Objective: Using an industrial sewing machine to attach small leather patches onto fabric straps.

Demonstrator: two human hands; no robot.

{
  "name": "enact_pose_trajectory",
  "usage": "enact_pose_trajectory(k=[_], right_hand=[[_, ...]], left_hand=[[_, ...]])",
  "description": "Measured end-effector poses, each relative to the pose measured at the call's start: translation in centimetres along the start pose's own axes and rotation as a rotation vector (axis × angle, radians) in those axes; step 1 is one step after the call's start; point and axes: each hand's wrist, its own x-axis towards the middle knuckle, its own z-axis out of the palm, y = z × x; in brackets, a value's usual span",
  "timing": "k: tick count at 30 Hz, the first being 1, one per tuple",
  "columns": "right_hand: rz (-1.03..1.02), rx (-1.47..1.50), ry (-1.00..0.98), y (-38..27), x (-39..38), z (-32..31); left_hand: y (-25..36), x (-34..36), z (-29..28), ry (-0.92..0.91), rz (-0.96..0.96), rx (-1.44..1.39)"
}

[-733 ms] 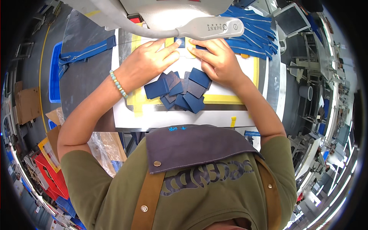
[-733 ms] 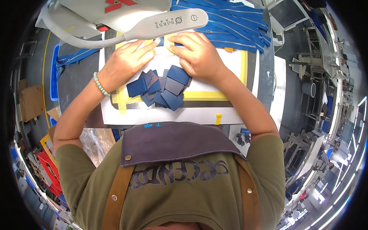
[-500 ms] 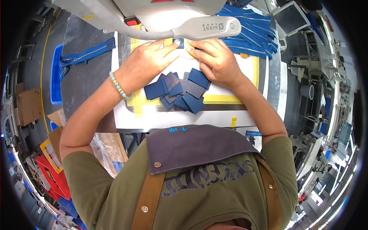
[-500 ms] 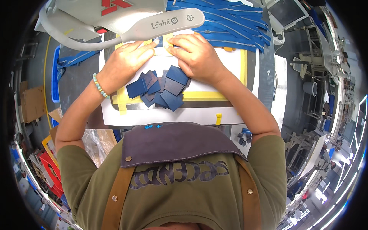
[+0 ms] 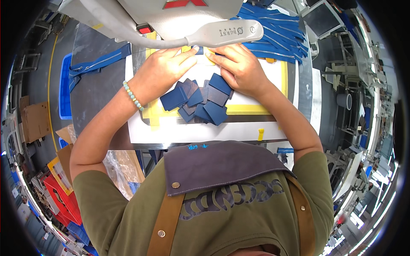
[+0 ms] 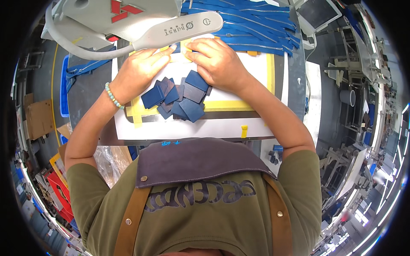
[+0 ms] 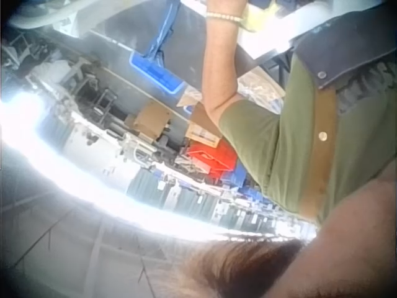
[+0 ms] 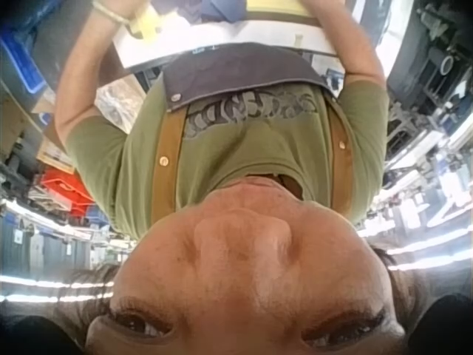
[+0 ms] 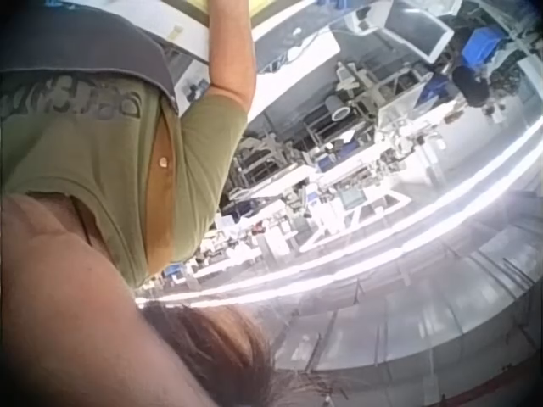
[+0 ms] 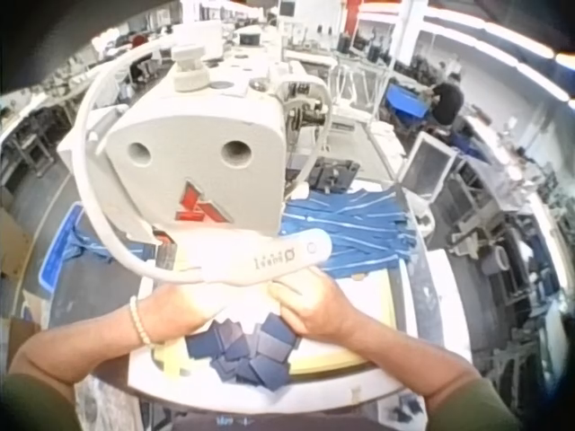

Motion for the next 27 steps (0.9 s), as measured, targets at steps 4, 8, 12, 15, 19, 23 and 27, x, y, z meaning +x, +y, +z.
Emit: enact_pose_trajectory(k=[4, 8, 12, 15, 19, 23, 27], right_hand=[[0.005, -0.005, -0.003, -0.05, 0.09, -0.09], [0.033, 0.020, -0.012, -0.20, -0.07, -0.09], [0.005, 0.004, 0.004, 0.34, 0.02, -0.17], [0.000, 0.016, 0.018, 0.30, -0.20, -0.08], [-0.010, 0.017, 0.038, 0.25, -0.10, -0.13], [-0.010, 0.025, 0.045, 0.19, -0.13, -0.27], [-0.033, 0.009, 0.062, -0.21, 0.02, -0.01]], left_hand=[[-0.12, -0.12, -0.11, 0.027, 0.021, 0.056], [0.12, -0.01, -0.31, -0.001, -0.038, -0.031], [0.04, -0.10, -0.30, 0.000, -0.012, -0.004], [-0.04, -0.18, 0.16, 0.029, 0.001, 0.024], [0.00, -0.06, 0.23, 0.037, 0.008, 0.033], [0.09, -0.22, 0.01, 0.043, 0.011, 0.058], [0.50, -0.17, -0.34, 0.052, -0.042, 0.051]])
